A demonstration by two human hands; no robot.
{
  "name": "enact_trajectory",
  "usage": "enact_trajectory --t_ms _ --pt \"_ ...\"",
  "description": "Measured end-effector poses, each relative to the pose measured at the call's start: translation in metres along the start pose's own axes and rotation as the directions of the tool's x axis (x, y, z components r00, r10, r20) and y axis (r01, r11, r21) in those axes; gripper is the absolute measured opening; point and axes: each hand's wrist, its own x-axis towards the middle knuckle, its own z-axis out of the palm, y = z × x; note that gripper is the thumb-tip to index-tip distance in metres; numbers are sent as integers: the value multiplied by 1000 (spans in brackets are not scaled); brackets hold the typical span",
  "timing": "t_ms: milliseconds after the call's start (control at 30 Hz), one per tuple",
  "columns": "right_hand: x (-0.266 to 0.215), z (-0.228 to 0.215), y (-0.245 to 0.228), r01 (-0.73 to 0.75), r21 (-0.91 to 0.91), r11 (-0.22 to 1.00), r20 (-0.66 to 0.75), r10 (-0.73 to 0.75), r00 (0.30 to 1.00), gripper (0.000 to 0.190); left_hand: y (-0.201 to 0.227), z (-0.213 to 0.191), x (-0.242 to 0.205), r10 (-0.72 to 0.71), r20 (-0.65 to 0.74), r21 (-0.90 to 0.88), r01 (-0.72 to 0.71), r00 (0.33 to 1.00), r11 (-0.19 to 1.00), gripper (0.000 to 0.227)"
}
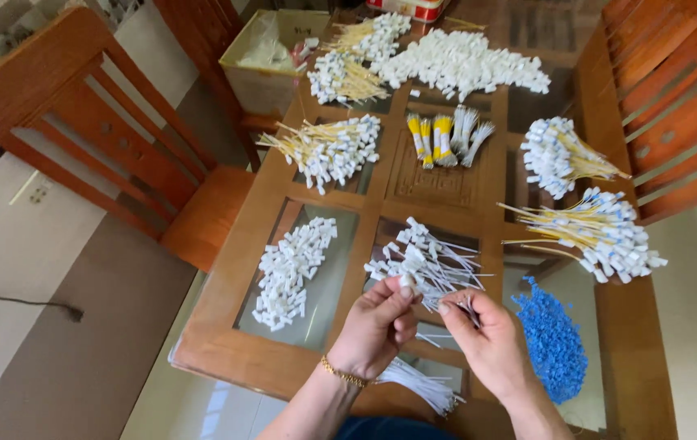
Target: Manually assemble or sort small electronic wire components on a table.
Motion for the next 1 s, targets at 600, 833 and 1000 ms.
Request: enact_trajectory --t_ms 600,833,1000 --pt "-3 9 -32 90 -348 933 -13 -101 995 9 -10 2 -7 26 -160 -63 -37 987 997 21" --pt "0 12 -27 111 -365 924 -27 -130 991 11 -12 6 -8 97 -176 78 -84 980 993 22" --pt "2 13 -27 75 -258 963 51 -64 997 10 -8 3 -7 98 -179 39 -92 979 995 19"
